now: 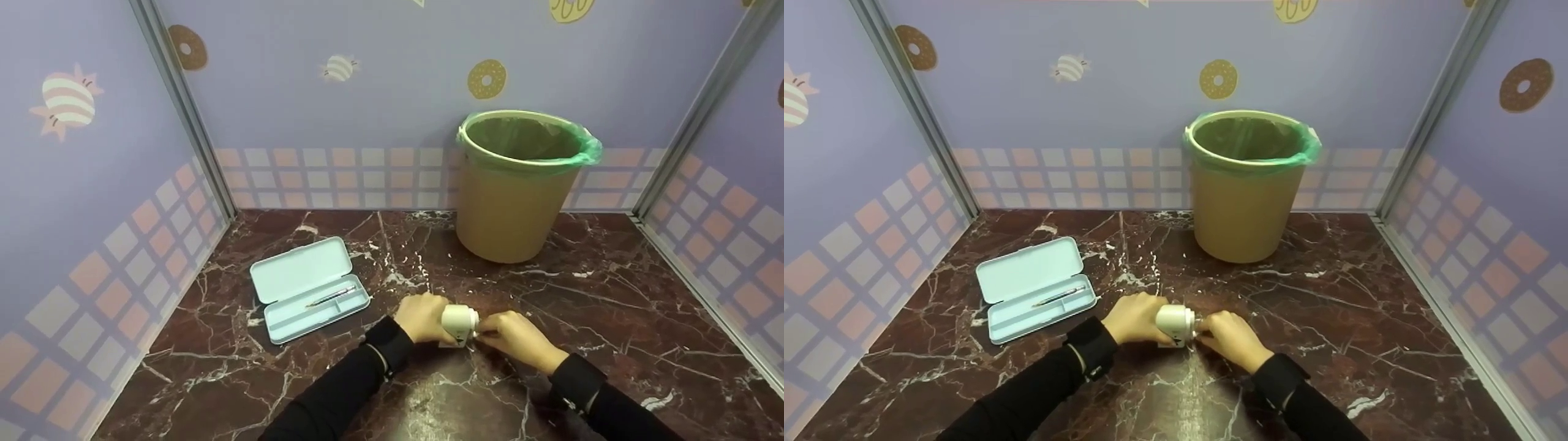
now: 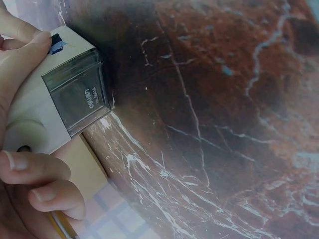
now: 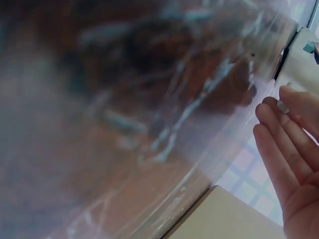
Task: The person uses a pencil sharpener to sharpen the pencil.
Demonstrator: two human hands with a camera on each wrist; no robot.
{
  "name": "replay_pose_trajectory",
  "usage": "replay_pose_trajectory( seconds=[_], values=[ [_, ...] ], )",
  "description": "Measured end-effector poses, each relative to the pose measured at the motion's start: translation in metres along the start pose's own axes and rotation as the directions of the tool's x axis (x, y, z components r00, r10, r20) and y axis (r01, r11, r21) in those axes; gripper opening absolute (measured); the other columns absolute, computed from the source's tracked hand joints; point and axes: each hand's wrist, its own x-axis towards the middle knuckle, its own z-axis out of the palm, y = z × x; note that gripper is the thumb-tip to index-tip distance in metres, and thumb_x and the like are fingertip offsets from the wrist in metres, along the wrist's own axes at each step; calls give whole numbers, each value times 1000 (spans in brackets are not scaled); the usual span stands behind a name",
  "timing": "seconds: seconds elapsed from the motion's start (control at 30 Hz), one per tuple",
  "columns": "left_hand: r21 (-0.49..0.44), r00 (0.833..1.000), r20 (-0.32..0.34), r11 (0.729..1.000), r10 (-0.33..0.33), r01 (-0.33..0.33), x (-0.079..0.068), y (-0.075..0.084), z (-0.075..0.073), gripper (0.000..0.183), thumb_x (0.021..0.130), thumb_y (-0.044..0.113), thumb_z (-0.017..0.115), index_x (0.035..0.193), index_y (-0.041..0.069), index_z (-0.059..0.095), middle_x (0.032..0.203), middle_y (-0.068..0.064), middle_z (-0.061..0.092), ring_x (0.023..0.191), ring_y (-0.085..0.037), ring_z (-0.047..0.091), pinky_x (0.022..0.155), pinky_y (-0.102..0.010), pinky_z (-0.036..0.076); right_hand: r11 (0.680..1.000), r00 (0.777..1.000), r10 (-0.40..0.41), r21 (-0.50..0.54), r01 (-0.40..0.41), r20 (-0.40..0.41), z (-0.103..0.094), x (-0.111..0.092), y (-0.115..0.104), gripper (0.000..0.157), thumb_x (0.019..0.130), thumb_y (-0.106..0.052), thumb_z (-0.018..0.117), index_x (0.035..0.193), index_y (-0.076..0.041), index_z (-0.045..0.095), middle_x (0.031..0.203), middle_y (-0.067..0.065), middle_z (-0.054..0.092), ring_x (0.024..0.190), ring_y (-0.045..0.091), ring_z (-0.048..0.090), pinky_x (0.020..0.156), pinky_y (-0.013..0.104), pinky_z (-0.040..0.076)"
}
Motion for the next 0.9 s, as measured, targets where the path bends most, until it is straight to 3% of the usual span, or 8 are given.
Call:
replay_pose_trajectory(
  seconds=[0.3,0.9],
  values=[
    [-16,1000,-6,1000,3,-3,-1,1,-3,45,60,45,93,83,15,69,78,0,73,65,-14,63,53,-33,51,999,999,-30,-34,31,31,-5,-9,-11,10,88,-7,77,97,-10,79,88,0,78,76,13,72,68,28,58],
    [-6,1000,-10,1000,16,-16,1,2,-1,45,59,47,93,82,15,70,77,-1,73,66,-16,65,54,-36,54,994,994,-100,-37,101,37,-22,-17,-24,14,86,-4,77,99,-9,77,88,1,76,76,13,71,67,27,58]
  ],
)
